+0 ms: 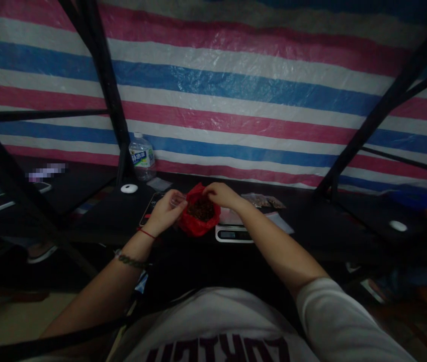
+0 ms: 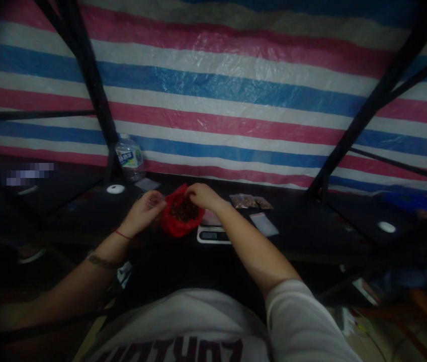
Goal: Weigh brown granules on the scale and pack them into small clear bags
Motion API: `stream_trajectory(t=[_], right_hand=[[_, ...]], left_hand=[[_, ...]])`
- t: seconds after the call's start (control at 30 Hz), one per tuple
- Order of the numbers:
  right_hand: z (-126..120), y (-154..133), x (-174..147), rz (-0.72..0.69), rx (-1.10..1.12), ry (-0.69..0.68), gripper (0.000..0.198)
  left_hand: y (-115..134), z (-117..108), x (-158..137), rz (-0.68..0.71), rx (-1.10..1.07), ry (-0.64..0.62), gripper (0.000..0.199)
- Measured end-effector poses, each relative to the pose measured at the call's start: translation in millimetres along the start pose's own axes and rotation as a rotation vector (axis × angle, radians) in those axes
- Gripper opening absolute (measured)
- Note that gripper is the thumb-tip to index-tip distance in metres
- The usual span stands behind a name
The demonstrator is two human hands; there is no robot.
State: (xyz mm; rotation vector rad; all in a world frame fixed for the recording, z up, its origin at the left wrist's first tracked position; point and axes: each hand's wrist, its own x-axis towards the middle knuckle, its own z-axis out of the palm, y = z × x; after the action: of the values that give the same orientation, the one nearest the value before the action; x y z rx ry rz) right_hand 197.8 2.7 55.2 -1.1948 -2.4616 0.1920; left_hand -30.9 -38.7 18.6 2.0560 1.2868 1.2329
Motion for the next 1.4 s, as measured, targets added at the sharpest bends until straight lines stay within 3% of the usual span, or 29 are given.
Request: stream_trajectory(t=[0.07, 0.13, 0.2, 0.3, 0.4, 0.53, 0.63, 0.77, 0.9, 1.03, 1.2, 1.4], right_hand=[[-13.5, 15.1, -19.7, 0.070, -0.023, 0.100, 0.029], [-21.0, 31.1, -42.6, 0.208, -0.082, 0.111, 0.051], [-21.1, 43.0, -62.5, 0.327, -0.100, -0.017, 0.063], [-13.6, 46.8, -77.0, 0.422, -0.069, -0.168, 0.053], [-7.0, 34.9, -71.9, 0.349, -0.023, -0.084, 0.046], [-1.9, 12.4, -50.8, 0.076, 0.141, 0.050, 0.054], [3.6, 1.3, -33.8, 0.063, 0.109, 0.019, 0.052], [10.8, -7.1, -16.0, 0.036, -0.206, -0.155, 0.020], [20.4, -11.3, -3.5, 0.043, -0.314, -0.344, 0.023], [32.6, -7.2, 6.5, 0.001, -0.239, -0.432, 0.021], [45.9, 3.9, 8.6, 0.064, -0.029, -0.380, 0.021], [60.7, 9.5, 1.0, 0.172, 0.300, -0.175, 0.033]], left_hand=[[2.9, -3.3, 1.1, -0.026, 0.060, 0.081, 0.025], [6.8, -4.0, 2.1, -0.027, 0.141, 0.053, 0.023], [11.6, -1.2, 3.9, -0.014, 0.225, -0.047, 0.021], [20.0, 7.2, 10.7, 0.017, 0.312, -0.149, 0.018], [27.7, 15.8, 21.7, 0.021, 0.321, -0.206, 0.016], [30.1, 25.7, 31.3, -0.006, 0.299, -0.396, 0.018], [21.7, 33.7, 29.0, -0.061, 0.426, -0.460, 0.021], [4.5, 43.1, 22.2, -0.054, 0.530, -0.443, 0.029], [-3.8, 47.0, 20.3, -0.048, 0.515, -0.402, 0.025], [-5.4, 47.7, 20.6, -0.088, 0.468, -0.396, 0.024], [-12.3, 45.6, 18.6, -0.165, 0.378, -0.331, 0.026], [-24.9, 37.0, 18.8, -0.191, 0.110, -0.211, 0.031]])
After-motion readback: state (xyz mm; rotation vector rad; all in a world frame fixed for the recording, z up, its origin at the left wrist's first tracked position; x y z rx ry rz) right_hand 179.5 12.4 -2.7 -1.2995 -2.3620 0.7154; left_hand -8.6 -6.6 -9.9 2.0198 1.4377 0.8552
